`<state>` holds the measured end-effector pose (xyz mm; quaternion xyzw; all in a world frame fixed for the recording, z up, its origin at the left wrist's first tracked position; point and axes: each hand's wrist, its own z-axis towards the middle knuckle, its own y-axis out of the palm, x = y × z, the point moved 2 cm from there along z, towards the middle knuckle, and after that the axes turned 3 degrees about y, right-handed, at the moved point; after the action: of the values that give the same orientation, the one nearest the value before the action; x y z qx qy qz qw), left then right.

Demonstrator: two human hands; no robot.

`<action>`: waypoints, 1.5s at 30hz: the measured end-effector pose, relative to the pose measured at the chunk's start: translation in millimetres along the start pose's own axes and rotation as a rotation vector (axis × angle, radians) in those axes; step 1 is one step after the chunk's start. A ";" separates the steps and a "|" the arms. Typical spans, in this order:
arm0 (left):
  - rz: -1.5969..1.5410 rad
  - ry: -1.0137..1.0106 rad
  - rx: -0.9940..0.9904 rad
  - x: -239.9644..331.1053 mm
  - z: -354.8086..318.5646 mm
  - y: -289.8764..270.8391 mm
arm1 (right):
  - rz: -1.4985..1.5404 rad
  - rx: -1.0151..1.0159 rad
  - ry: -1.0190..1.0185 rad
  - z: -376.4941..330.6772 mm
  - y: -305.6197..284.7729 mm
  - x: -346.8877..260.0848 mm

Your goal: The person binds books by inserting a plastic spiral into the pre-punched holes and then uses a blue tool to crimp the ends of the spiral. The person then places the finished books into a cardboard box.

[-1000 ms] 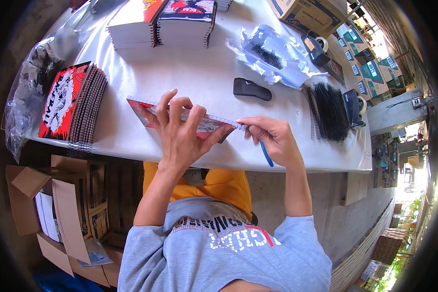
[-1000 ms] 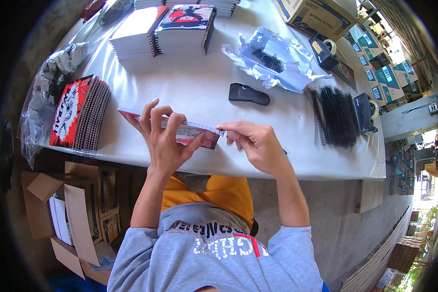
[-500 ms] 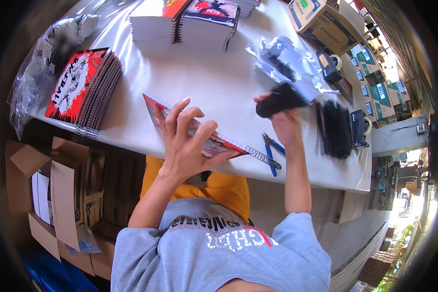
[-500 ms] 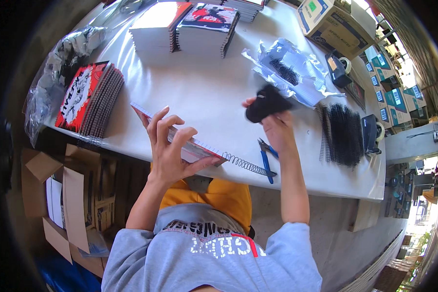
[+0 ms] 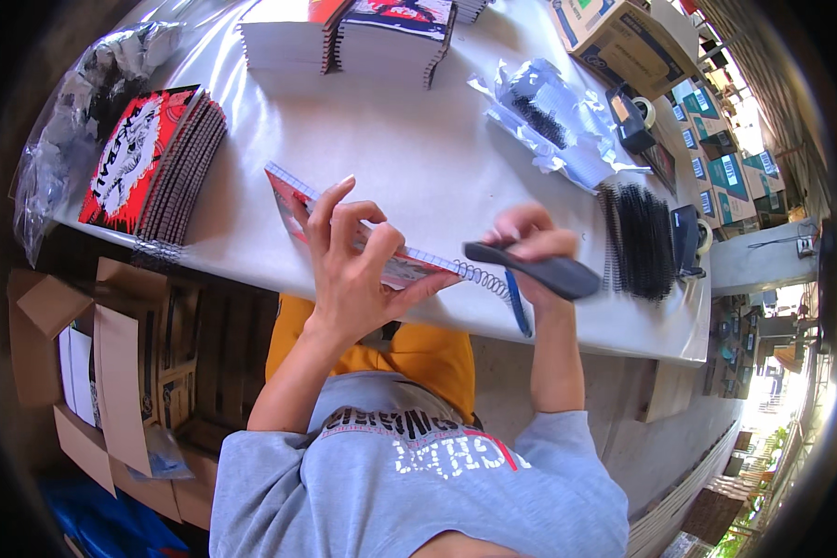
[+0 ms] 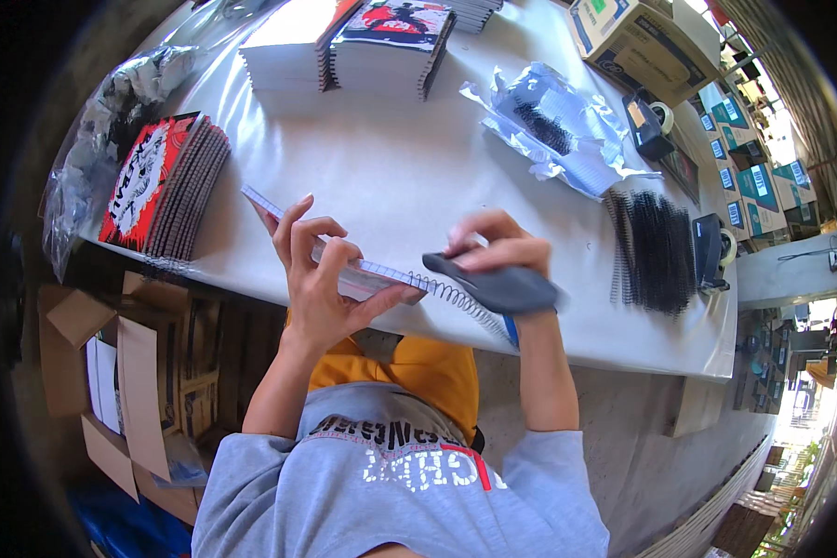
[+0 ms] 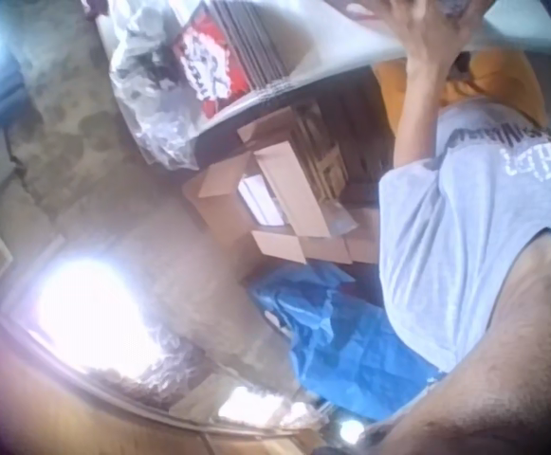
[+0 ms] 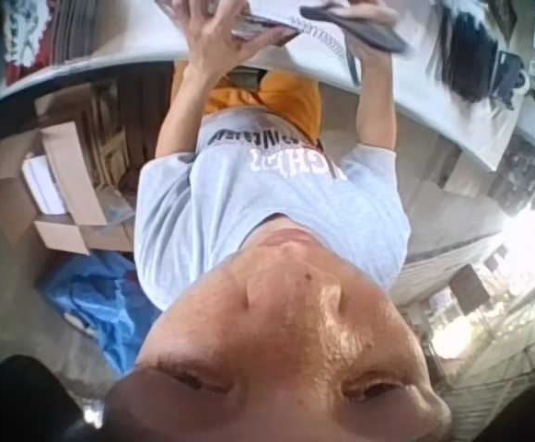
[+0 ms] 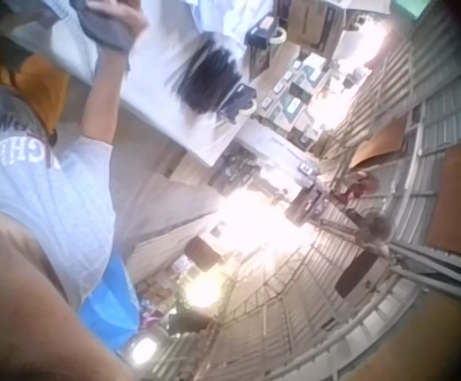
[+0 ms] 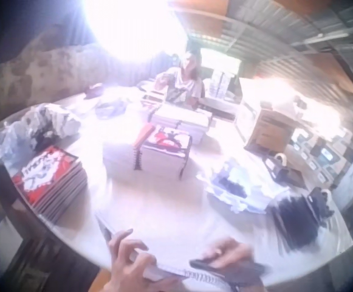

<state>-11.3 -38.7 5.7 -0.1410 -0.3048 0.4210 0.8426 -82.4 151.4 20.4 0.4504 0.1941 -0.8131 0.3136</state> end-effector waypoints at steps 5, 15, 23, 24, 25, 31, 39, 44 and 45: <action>0.024 0.009 -0.033 -2.9 -2.7 -5.9 | -0.545 -0.007 0.276 10.1 -7.3 15.3; 0.003 -0.047 -0.008 -11.5 -2.1 -5.3 | -0.089 -0.216 -0.037 38.6 22.9 -11.8; 0.082 -0.087 0.017 -45.7 12.7 -33.9 | -0.160 -0.083 0.347 43.6 31.4 11.8; 0.091 -0.066 0.045 -45.0 15.0 -32.4 | -0.360 -0.007 0.353 46.2 23.5 20.4; 0.099 -0.045 0.074 -43.7 17.6 -31.0 | -0.559 0.070 0.356 49.4 16.3 23.9; 0.031 -0.004 0.079 -37.7 10.7 -24.3 | -0.660 -0.098 0.297 54.0 13.6 8.9; -0.004 -0.018 0.069 -39.4 10.9 -23.0 | -0.640 0.052 0.264 55.5 18.5 19.0; -0.202 -0.183 0.078 -53.3 6.0 -22.8 | -0.503 -0.033 0.237 59.0 36.9 14.5; -0.236 -0.133 0.134 -53.1 8.0 -22.1 | -0.499 0.090 0.293 57.7 31.2 20.7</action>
<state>-27.0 -94.5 1.9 -0.0196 -0.3456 0.3466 0.8718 -104.5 87.3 31.6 0.5147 0.3058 -0.7993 0.0521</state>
